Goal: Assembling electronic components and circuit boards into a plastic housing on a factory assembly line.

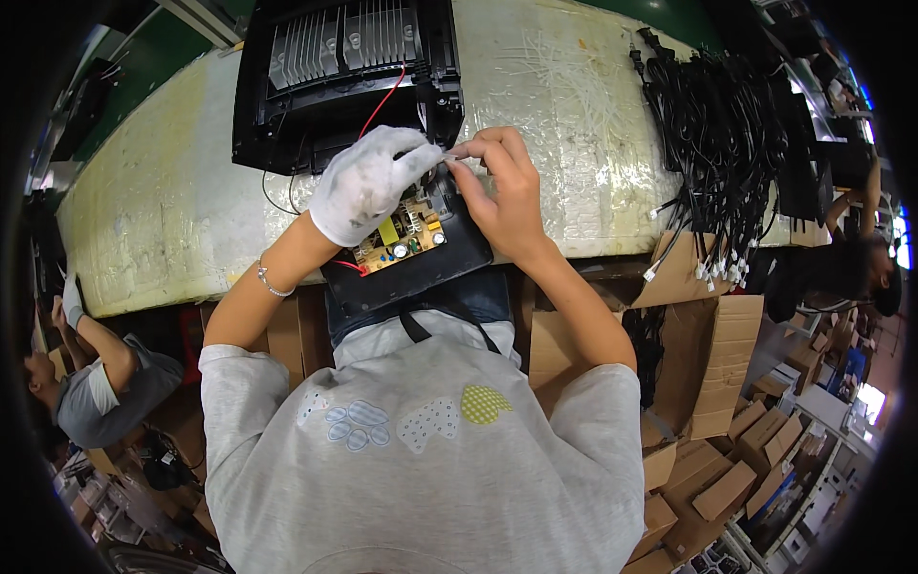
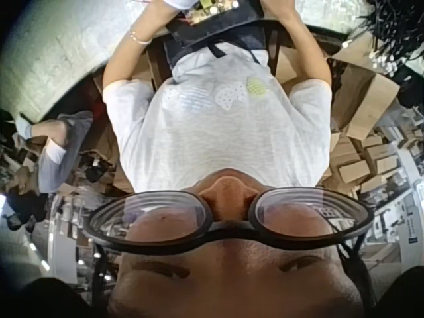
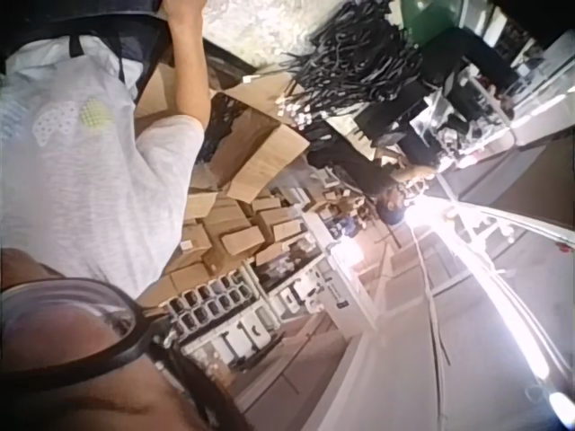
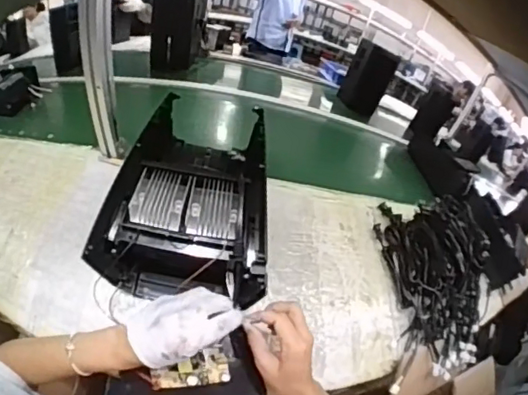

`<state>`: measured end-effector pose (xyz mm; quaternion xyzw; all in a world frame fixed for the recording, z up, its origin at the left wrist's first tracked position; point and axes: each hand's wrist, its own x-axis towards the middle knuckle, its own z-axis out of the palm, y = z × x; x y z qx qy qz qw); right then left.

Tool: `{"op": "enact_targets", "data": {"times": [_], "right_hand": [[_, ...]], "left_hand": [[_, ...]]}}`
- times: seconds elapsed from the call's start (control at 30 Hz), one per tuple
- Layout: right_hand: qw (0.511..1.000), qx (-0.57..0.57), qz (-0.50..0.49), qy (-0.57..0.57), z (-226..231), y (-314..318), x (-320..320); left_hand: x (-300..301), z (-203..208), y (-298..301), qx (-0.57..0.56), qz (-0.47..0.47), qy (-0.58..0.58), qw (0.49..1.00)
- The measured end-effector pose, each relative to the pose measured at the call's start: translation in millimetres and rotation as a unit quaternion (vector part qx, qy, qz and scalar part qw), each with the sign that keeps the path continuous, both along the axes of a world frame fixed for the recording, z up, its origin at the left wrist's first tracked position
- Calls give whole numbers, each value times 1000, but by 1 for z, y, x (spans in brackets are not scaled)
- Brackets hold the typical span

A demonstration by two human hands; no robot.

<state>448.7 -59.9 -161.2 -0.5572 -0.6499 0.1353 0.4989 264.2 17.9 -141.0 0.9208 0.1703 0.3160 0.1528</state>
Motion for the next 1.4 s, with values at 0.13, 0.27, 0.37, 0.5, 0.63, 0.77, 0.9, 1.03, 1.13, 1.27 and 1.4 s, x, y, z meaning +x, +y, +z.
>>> {"op": "enact_targets", "data": {"times": [0.13, 0.27, 0.37, 0.5, 0.63, 0.77, 0.9, 1.03, 1.13, 1.27, 1.4], "right_hand": [[1000, -10, 1, 16, 0, 1, 1], [1000, -1, 12, 9, -1, 2, 3], [1000, 4, 15, 2, -2, 3, 4], [1000, 4, 27, 1, 3, 4, 2], [999, 19, 27, -24, 10, 3, 2], [993, -81, 73, 37, 15, 1, 15], [961, -136, 137, 197, 15, 3, 21], [979, -108, 85, 149, 14, -3, 31], [976, -153, 51, 147, 8, -4, 33], [977, -155, 87, 120, 13, 3, 34], [980, -135, 136, -61, 31, 15, 30]], "left_hand": [[0, 10, -1, 23, -6, 95, 995], [-2, 11, -3, 28, 7, 129, 991], [0, 11, -4, 46, 15, 129, 990], [3, 10, 0, 59, 0, 99, 993], [4, 8, 7, 29, -38, 33, 998], [6, -3, 12, 3, -47, -54, 997], [13, 6, 9, -7, -44, -48, 998], [11, -1, 17, 5, -23, -73, 997], [9, 0, 15, -168, 28, -45, 984], [19, -3, 6, -407, 89, -44, 908], [33, -1, 13, -475, 136, -27, 869]]}}
